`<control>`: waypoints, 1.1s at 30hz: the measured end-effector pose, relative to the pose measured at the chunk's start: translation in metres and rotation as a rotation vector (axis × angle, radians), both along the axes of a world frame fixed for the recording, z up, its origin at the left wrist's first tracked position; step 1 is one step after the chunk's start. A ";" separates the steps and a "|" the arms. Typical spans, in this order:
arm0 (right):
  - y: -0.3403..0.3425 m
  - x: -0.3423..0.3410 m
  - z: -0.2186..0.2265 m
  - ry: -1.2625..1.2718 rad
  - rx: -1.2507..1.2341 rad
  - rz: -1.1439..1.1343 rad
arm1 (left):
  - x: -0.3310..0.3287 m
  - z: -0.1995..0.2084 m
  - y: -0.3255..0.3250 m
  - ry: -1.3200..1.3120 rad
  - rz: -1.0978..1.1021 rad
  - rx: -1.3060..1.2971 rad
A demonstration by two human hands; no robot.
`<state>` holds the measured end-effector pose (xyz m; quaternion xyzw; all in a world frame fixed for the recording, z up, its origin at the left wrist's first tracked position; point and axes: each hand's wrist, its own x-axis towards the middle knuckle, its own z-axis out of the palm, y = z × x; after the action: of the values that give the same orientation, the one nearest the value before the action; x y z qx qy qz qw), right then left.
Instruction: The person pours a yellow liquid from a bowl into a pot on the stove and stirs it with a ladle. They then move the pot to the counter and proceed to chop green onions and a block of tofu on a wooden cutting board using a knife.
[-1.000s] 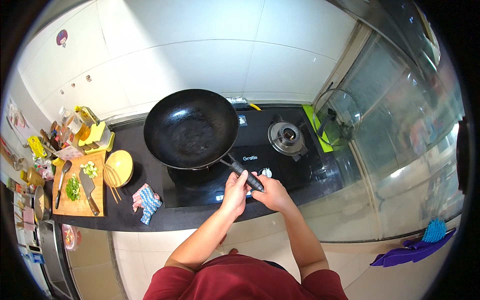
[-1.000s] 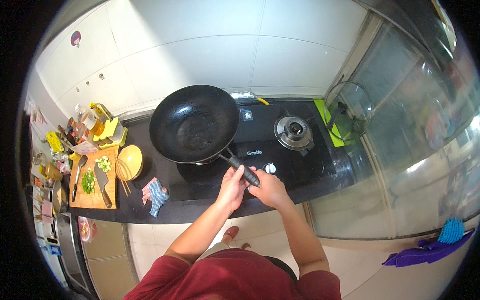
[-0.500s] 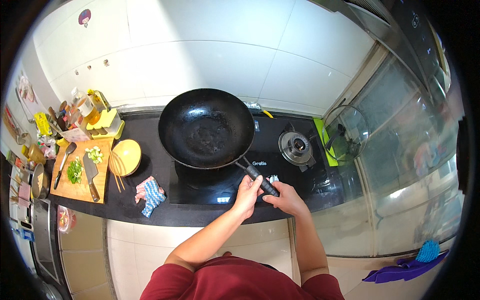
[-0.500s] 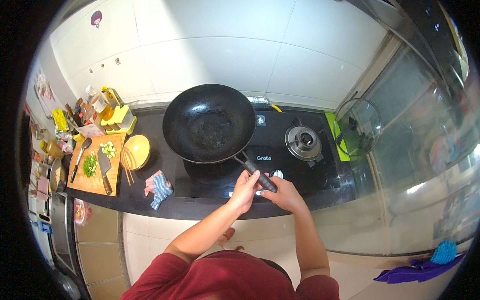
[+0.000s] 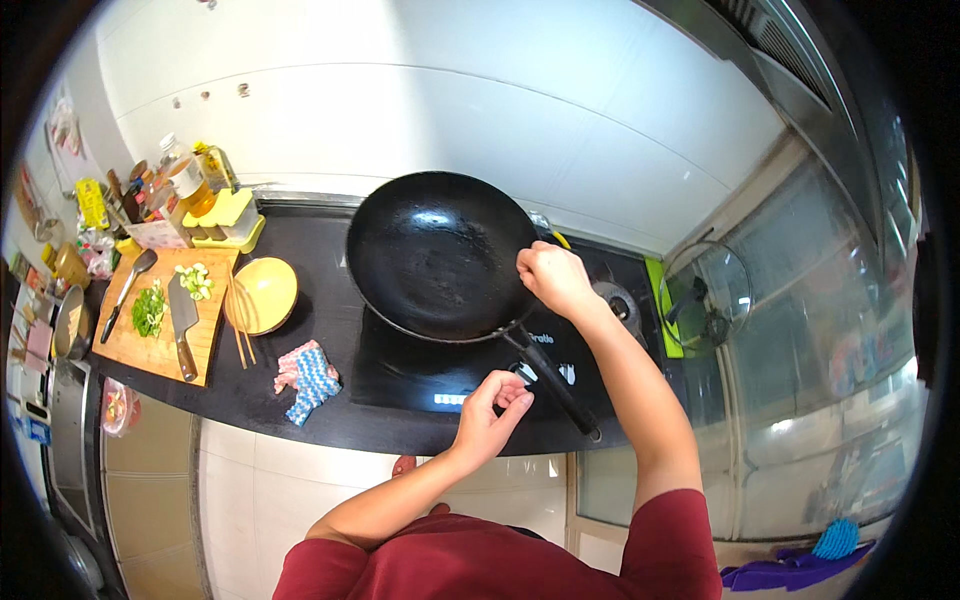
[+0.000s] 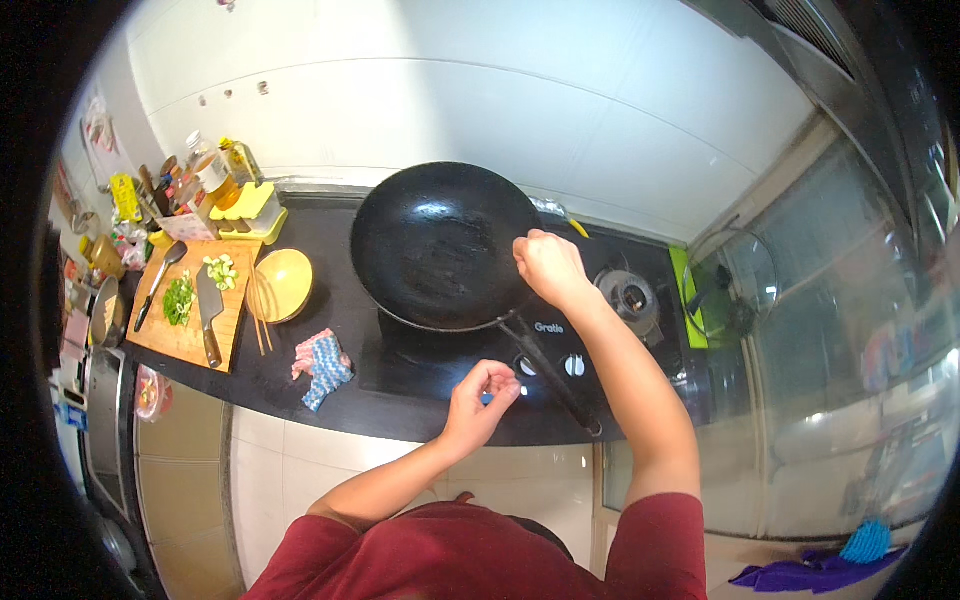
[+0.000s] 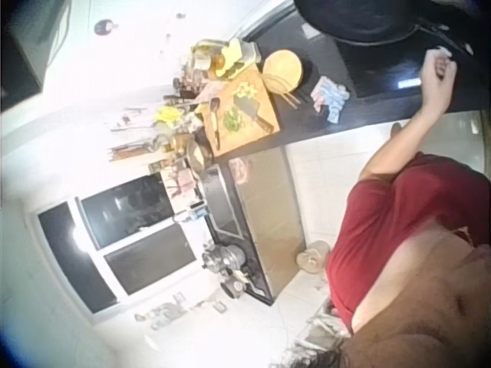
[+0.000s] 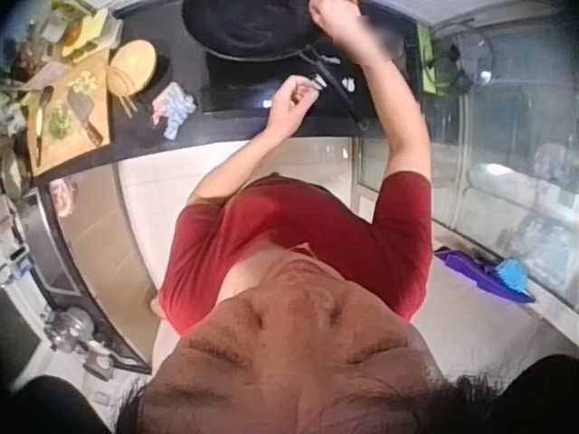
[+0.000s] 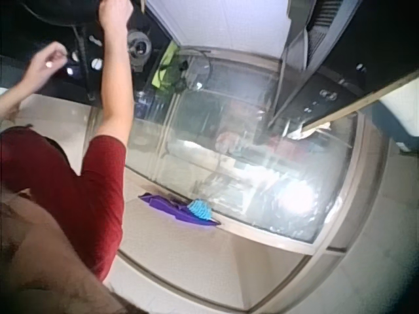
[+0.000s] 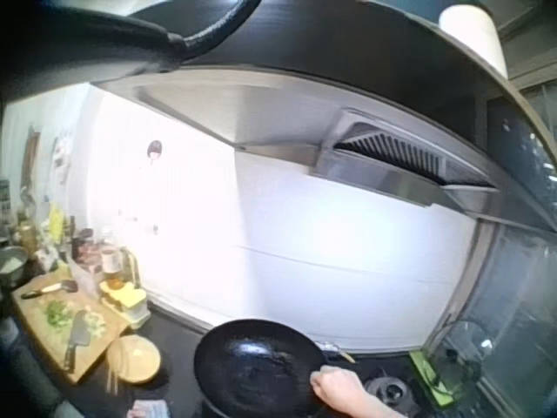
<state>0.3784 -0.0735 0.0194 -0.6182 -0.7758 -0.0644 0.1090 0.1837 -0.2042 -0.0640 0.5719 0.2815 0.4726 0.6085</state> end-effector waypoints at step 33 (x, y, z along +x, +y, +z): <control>0.128 0.032 -0.032 0.224 -0.377 -0.124 | -0.109 -0.002 0.049 0.032 0.254 0.109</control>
<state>0.4106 0.0540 -0.0127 -0.6774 -0.7176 0.1444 0.0728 0.0750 -0.1550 -0.0662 0.5714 0.3352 0.5511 0.5074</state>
